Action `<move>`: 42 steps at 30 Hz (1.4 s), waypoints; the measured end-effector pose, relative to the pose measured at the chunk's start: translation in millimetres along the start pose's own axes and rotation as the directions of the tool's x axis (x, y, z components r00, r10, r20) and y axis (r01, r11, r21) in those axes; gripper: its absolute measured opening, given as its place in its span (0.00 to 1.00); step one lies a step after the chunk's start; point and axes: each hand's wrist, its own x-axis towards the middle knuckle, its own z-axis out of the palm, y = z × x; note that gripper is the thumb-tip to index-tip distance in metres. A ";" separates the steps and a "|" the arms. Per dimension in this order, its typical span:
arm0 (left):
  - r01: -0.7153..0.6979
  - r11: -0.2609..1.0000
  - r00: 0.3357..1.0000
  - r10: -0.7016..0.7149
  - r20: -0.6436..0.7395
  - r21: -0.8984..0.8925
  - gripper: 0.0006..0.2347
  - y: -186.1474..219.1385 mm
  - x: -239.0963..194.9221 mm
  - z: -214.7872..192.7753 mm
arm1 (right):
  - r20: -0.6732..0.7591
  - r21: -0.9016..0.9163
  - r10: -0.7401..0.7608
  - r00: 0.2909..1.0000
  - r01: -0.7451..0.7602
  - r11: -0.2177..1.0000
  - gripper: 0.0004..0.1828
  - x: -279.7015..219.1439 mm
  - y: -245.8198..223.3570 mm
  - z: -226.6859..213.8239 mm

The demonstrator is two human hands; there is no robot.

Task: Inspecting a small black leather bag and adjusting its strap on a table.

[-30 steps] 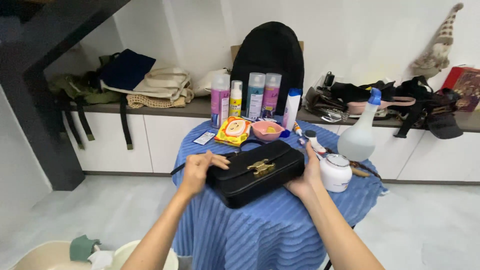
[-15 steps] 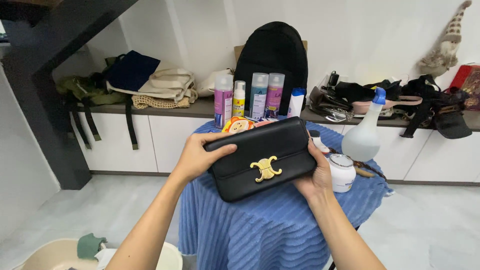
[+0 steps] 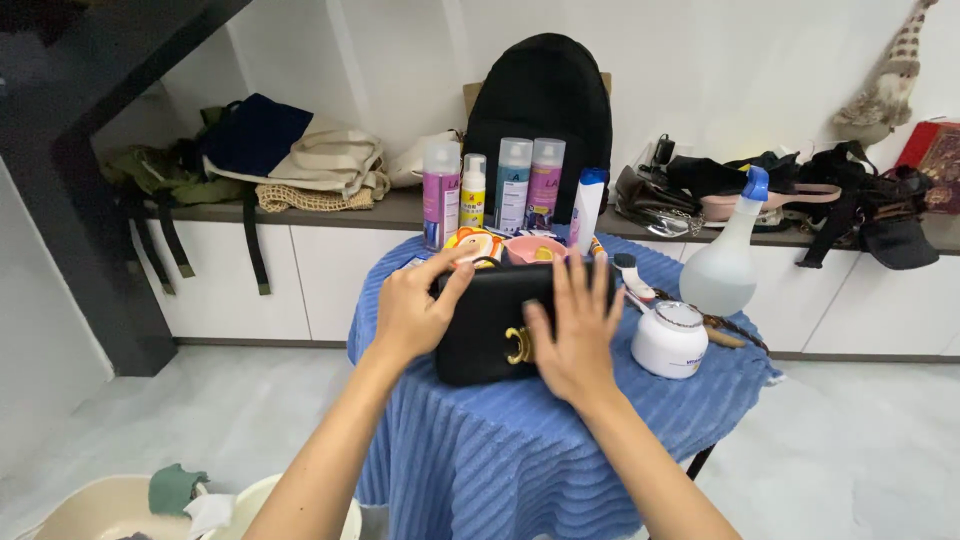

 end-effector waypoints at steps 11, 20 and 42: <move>0.493 0.649 0.861 -0.458 0.219 -0.579 0.45 -60.1 -15.5 13.9 | -0.201 -0.109 -0.258 0.945 0.240 0.965 0.09 -4.5 111.1 -24.3; 0.271 0.524 0.927 -0.367 0.072 -0.807 0.31 -68.0 -4.2 51.1 | 0.307 -0.383 0.366 0.879 -0.238 0.893 0.30 -2.3 140.5 -101.8; 0.482 0.257 0.855 -0.348 0.385 -0.838 0.18 -58.4 -11.7 39.0 | 0.534 -0.424 0.598 0.598 -0.424 0.801 0.36 37.6 93.9 -128.2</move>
